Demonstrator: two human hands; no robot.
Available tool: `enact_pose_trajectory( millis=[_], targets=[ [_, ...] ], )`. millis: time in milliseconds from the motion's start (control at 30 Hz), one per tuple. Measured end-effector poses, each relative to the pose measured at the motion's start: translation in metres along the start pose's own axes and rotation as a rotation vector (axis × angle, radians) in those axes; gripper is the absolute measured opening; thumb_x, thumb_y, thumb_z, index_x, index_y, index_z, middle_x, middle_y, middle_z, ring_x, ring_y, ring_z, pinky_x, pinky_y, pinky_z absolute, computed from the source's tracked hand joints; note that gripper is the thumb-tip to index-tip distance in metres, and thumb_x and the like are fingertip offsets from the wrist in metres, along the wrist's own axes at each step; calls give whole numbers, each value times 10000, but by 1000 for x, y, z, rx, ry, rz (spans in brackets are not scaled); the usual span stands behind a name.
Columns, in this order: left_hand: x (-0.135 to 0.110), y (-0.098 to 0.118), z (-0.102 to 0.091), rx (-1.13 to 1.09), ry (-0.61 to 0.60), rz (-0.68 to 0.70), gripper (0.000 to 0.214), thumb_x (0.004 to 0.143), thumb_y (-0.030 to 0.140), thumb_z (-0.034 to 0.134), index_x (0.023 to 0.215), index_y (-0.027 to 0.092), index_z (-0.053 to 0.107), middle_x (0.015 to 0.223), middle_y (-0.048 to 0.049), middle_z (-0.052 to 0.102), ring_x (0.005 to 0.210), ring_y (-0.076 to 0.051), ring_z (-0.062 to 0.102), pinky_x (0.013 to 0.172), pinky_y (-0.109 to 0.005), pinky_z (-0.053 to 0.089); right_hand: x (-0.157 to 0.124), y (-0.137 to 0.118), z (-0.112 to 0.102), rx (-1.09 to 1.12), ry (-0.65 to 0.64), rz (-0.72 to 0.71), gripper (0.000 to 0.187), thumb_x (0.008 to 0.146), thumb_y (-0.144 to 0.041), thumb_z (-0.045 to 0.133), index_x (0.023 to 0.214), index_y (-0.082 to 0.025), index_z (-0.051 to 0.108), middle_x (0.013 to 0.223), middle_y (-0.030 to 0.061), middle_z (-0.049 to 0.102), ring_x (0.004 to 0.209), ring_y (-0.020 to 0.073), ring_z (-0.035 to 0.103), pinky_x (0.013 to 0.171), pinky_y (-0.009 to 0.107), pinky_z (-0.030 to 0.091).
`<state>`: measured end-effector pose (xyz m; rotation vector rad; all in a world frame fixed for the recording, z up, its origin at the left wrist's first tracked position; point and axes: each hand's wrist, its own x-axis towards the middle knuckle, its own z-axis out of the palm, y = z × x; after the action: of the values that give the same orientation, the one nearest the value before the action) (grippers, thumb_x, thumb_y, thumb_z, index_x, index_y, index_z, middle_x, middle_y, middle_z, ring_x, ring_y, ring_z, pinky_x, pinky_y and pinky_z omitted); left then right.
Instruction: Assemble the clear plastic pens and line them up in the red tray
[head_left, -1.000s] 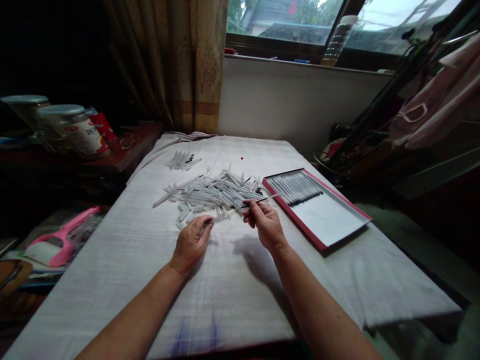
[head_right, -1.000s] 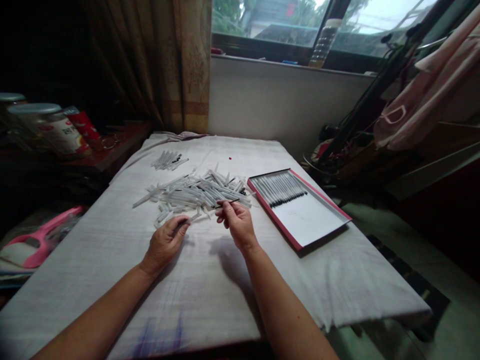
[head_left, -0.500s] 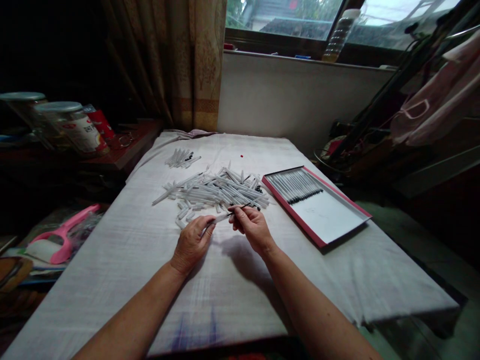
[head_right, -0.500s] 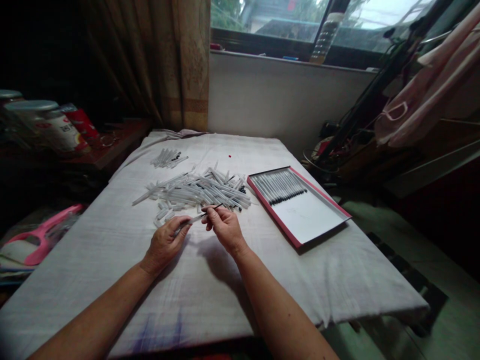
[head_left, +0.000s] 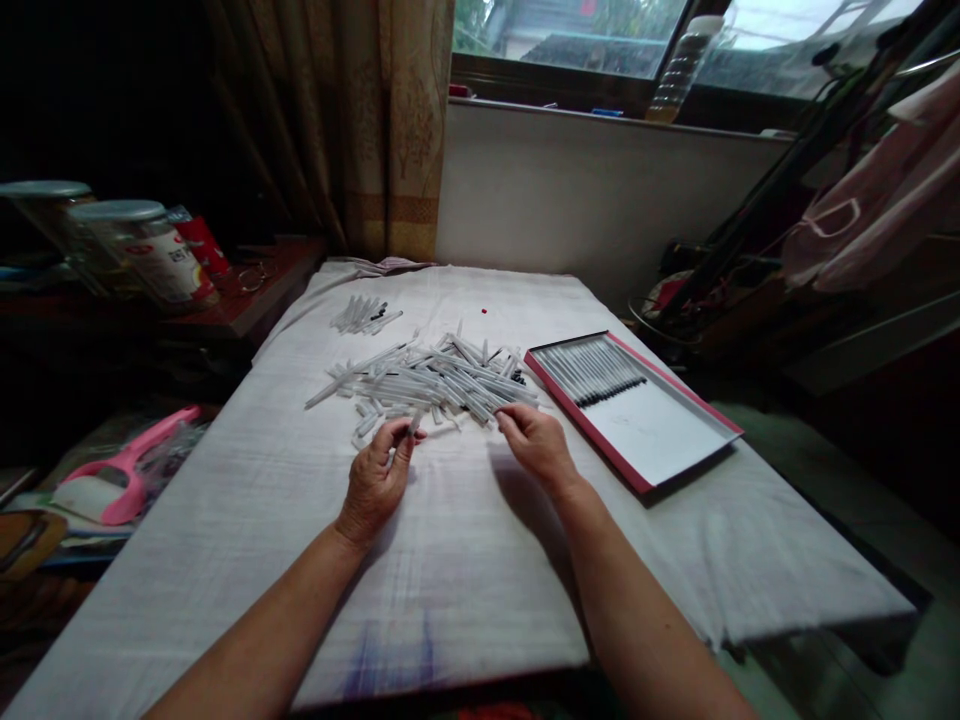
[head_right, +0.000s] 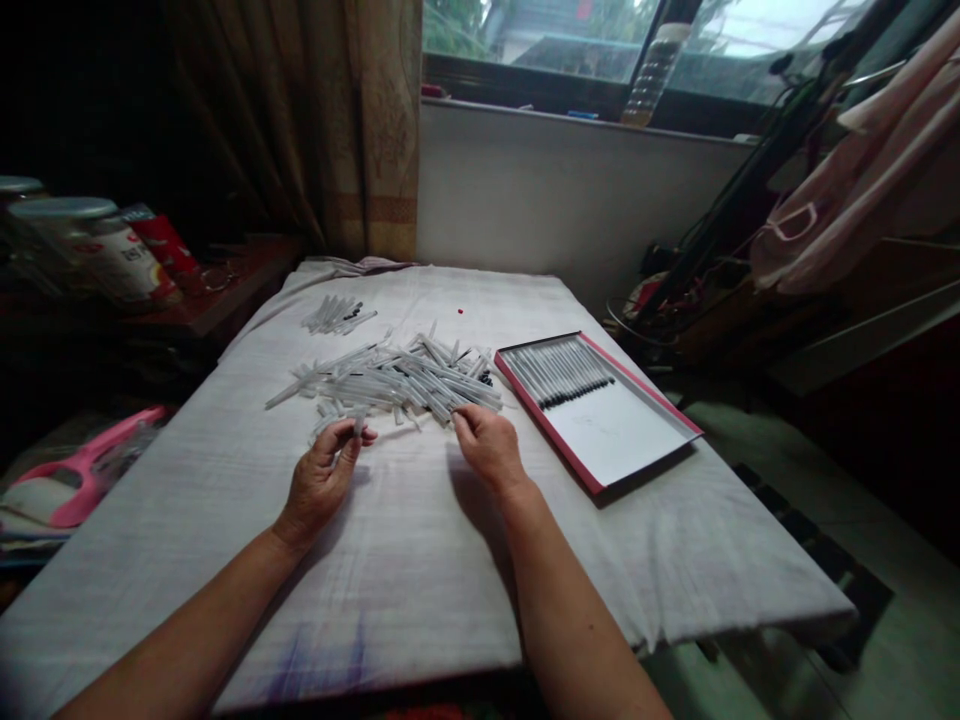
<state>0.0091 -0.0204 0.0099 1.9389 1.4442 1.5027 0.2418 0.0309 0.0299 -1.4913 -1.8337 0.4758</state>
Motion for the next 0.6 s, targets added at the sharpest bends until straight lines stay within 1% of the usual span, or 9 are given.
enact_pose_trajectory(
  millis=[67, 133, 167, 300, 467, 533, 600],
  targets=[
    [-1, -3, 1, 0, 15, 3, 179, 940, 287, 493, 1080, 208, 569, 913, -34, 737, 812, -158, 702, 773, -284, 549, 3, 13, -13, -206, 53, 129, 223, 840, -293, 542, 886, -218, 746, 832, 69, 751, 775, 218, 682, 711, 301, 476],
    [-1, -6, 1, 11, 18, 10, 189, 934, 282, 499, 1086, 203, 579, 894, -36, 732, 792, -158, 700, 762, -280, 550, 3, 22, -20, -343, 34, 230, 213, 831, -314, 565, 904, -238, 751, 859, 61, 759, 794, 228, 688, 714, 306, 477],
    [-1, -6, 2, 23, 20, 20, 191, 929, 279, 508, 1082, 199, 589, 898, -40, 730, 799, -161, 699, 770, -282, 550, 3, 25, -21, -383, 14, 257, 214, 826, -332, 578, 917, -246, 751, 872, 56, 761, 799, 228, 689, 711, 305, 477],
    [0, -5, 1, 78, 18, 96, 174, 907, 264, 547, 1038, 194, 637, 954, -52, 717, 896, -177, 685, 834, -293, 539, 4, 26, -15, -464, -23, 269, 268, 820, -406, 602, 985, -257, 750, 938, 59, 759, 865, 233, 688, 715, 303, 481],
    [1, -3, 0, 104, -23, 144, 177, 913, 258, 544, 1035, 198, 657, 944, -49, 716, 903, -178, 676, 841, -291, 534, 9, 22, -7, -509, -20, 275, 265, 848, -361, 559, 986, -248, 754, 1013, 76, 747, 898, 235, 686, 727, 299, 478],
    [1, -1, 1, 113, -37, 152, 174, 914, 252, 544, 1031, 194, 658, 940, -50, 715, 899, -177, 675, 839, -287, 532, 9, 22, -8, -502, -16, 272, 251, 841, -326, 547, 949, -237, 755, 997, 79, 748, 876, 228, 687, 728, 293, 474],
    [1, -1, 1, 116, -40, 160, 173, 915, 242, 543, 1031, 188, 659, 937, -52, 713, 896, -173, 673, 834, -279, 531, 9, 23, -11, -476, -5, 287, 237, 820, -300, 548, 917, -220, 749, 931, 82, 753, 845, 230, 688, 736, 299, 474]
  ],
)
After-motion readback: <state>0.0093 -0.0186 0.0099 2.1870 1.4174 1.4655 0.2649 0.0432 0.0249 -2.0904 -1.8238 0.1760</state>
